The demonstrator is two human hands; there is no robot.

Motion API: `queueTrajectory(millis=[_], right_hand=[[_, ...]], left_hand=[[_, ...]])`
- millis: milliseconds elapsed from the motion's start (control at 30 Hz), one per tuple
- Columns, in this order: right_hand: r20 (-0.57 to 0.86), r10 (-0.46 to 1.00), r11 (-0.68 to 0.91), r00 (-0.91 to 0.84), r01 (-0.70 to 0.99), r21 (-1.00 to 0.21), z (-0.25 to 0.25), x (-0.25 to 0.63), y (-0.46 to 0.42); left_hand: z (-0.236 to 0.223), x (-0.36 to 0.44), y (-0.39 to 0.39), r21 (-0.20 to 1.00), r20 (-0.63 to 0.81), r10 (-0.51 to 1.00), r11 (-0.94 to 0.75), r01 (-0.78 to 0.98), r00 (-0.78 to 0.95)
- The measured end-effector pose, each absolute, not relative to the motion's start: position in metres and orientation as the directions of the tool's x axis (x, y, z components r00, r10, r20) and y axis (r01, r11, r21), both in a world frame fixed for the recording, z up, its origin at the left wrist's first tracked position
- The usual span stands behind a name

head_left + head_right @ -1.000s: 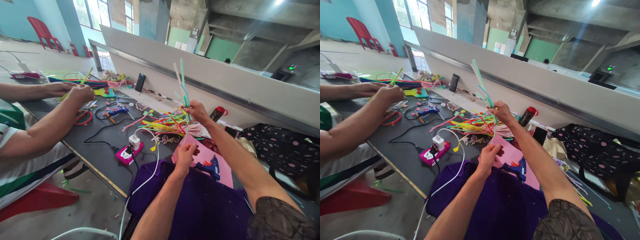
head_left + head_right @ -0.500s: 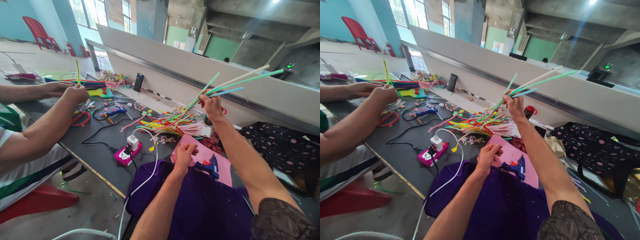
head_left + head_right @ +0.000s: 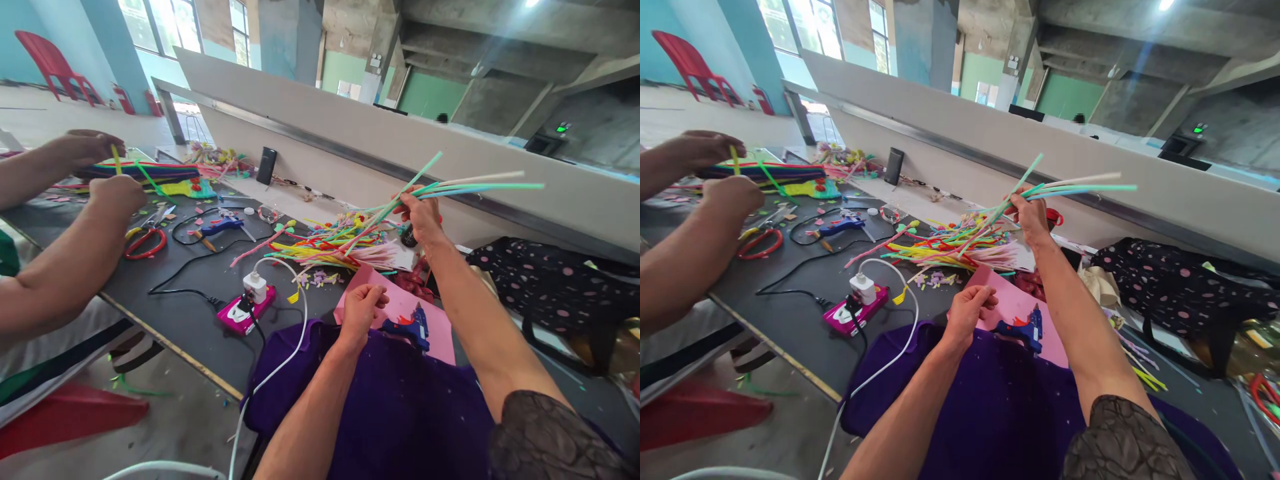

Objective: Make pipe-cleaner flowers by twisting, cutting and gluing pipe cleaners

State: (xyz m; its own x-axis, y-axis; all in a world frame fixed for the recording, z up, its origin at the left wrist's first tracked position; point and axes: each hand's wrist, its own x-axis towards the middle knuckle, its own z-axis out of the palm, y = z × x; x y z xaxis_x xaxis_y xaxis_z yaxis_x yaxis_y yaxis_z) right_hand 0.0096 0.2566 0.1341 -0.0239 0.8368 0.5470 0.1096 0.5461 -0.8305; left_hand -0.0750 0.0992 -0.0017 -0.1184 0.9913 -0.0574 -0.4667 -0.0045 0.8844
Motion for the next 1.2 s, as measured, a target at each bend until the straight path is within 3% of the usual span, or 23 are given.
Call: queueTrajectory(millis=[300,500,600,667,767,833,967,1200], right_hand=[[0.416,0.91,0.415,-0.001,-0.069,-0.907,0.137,0.028,0.259],[0.439,0.89,0.444,-0.122,0.01,-0.896,0.119,0.022,0.255],[0.523,0.802,0.592,-0.29,0.266,-0.76,0.104,0.015,0.241],[0.54,0.68,0.732,-0.496,0.41,-0.545,0.091,0.01,0.229],[0.431,0.465,0.885,-0.774,0.403,-0.232,0.074,0.008,0.213],[0.35,0.372,0.928,-0.86,0.351,-0.125,0.068,0.008,0.207],[0.278,0.274,0.96,-0.92,0.277,-0.031,0.064,0.011,0.202],[0.37,0.27,0.96,-0.889,0.28,-0.029,0.052,0.009,0.207]], left_hand=[[0.001,-0.074,0.099,0.89,-0.072,0.991,0.013,-0.456,-0.112],[0.0,-0.074,0.099,0.895,-0.063,0.992,0.006,-0.445,-0.113],[0.002,-0.078,0.099,0.844,-0.11,0.991,0.051,-0.534,-0.079],[0.005,-0.083,0.1,0.759,-0.17,0.985,0.136,-0.636,0.008],[0.008,-0.089,0.1,0.637,-0.216,0.965,0.256,-0.727,0.151],[0.009,-0.089,0.1,0.606,-0.223,0.954,0.296,-0.738,0.199],[0.006,-0.083,0.098,0.614,-0.218,0.953,0.303,-0.729,0.212],[0.012,-0.077,0.092,0.598,-0.191,0.973,0.218,-0.771,0.127]])
